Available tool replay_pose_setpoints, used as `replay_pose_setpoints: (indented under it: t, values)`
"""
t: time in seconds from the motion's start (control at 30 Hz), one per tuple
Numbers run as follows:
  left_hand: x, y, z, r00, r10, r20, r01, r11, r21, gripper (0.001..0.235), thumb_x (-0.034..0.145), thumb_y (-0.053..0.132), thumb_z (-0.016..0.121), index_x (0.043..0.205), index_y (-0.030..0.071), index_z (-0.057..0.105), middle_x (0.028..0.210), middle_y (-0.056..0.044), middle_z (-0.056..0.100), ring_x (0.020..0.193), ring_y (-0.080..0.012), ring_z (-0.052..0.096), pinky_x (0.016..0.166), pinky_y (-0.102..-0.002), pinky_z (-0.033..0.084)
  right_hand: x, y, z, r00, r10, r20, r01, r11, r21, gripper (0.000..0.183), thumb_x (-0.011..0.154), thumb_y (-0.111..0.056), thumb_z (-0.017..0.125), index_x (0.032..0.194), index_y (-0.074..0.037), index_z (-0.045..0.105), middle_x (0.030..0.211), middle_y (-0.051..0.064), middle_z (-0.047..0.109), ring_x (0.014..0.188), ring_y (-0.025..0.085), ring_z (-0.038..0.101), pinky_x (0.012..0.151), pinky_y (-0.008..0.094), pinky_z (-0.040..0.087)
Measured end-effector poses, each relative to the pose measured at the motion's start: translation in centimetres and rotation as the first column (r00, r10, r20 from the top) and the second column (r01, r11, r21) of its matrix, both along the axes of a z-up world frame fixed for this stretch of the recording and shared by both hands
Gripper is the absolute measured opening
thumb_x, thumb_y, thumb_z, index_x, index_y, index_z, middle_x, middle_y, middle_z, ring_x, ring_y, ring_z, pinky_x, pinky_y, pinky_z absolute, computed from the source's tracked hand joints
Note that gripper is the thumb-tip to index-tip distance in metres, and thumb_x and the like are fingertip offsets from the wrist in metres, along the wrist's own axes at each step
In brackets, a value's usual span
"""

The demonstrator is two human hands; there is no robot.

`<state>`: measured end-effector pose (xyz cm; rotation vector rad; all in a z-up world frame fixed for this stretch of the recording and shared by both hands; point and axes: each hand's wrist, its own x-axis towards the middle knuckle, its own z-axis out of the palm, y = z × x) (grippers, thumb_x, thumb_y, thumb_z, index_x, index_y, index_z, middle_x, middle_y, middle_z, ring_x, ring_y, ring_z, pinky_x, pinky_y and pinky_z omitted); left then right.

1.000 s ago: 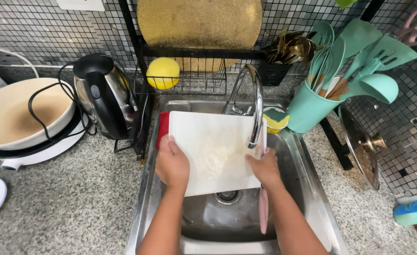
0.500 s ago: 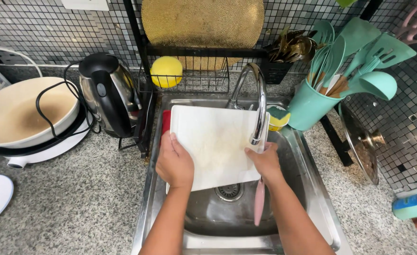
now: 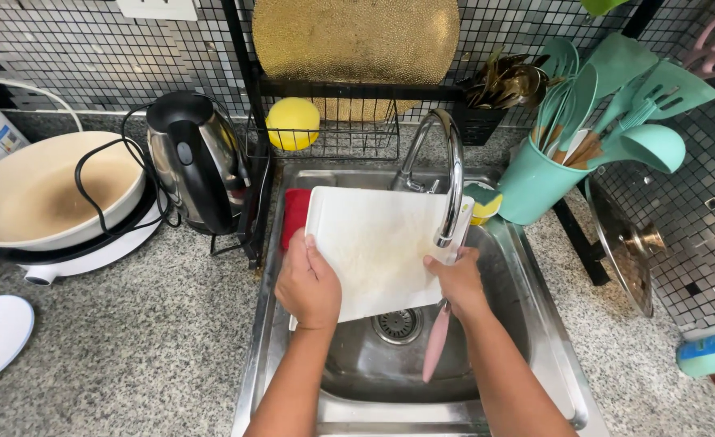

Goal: The person washes a white cutting board and a pink knife under a kitchen sink faucet, then dries their hands with a black cloth. They proceed to chop a piece of ginger on the cutting board using the pink knife.

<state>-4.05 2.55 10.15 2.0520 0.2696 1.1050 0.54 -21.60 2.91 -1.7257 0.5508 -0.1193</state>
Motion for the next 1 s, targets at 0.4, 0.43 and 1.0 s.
replay_pose_setpoints:
  t: [0.4,0.43,1.0]
  values:
    - [2.9,3.0,-5.1,0.905,-0.118,-0.41,-0.017,0.95,-0.311,0.032,0.105,0.029,0.052,0.126,0.012,0.068,0.107,-0.022,0.073,0.099,-0.0465,0.068,0.085,-0.054,0.053,-0.4,-2.2,0.6,0.998,-0.006,-0.066,-0.016,0.945,-0.327,0.069,0.071,-0.023,0.087,0.124,0.004,0.052,0.111,0.021,0.073,0.097,0.03,0.074,0.086,0.039,0.058]
    - [3.4,3.5,-6.7,0.905,-0.117,-0.41,-0.019,0.95,-0.311,0.032,0.105,0.029,0.052,0.126,0.012,0.068,0.107,-0.022,0.073,0.099,-0.0465,0.068,0.085,-0.054,0.053,-0.6,-2.5,0.6,0.998,-0.004,-0.066,-0.018,0.945,-0.328,0.069,0.071,-0.023,0.087,0.124,0.004,0.052,0.111,0.021,0.073,0.097,0.03,0.074,0.086,0.039,0.058]
    - [2.2,6.6,-10.8,0.701,-0.099,-0.706,0.145,0.989,0.005,0.067,0.086,0.036,0.071,0.125,-0.018,0.058,0.123,-0.042,0.06,0.12,-0.0505,0.058,0.109,-0.048,0.045,-2.2,-3.8,0.9,0.939,0.252,-0.233,-0.247,0.968,0.049,0.024,0.088,-0.024,0.071,0.078,-0.003,0.061,0.056,0.0,0.042,0.042,0.013,0.033,0.039,0.035,0.028]
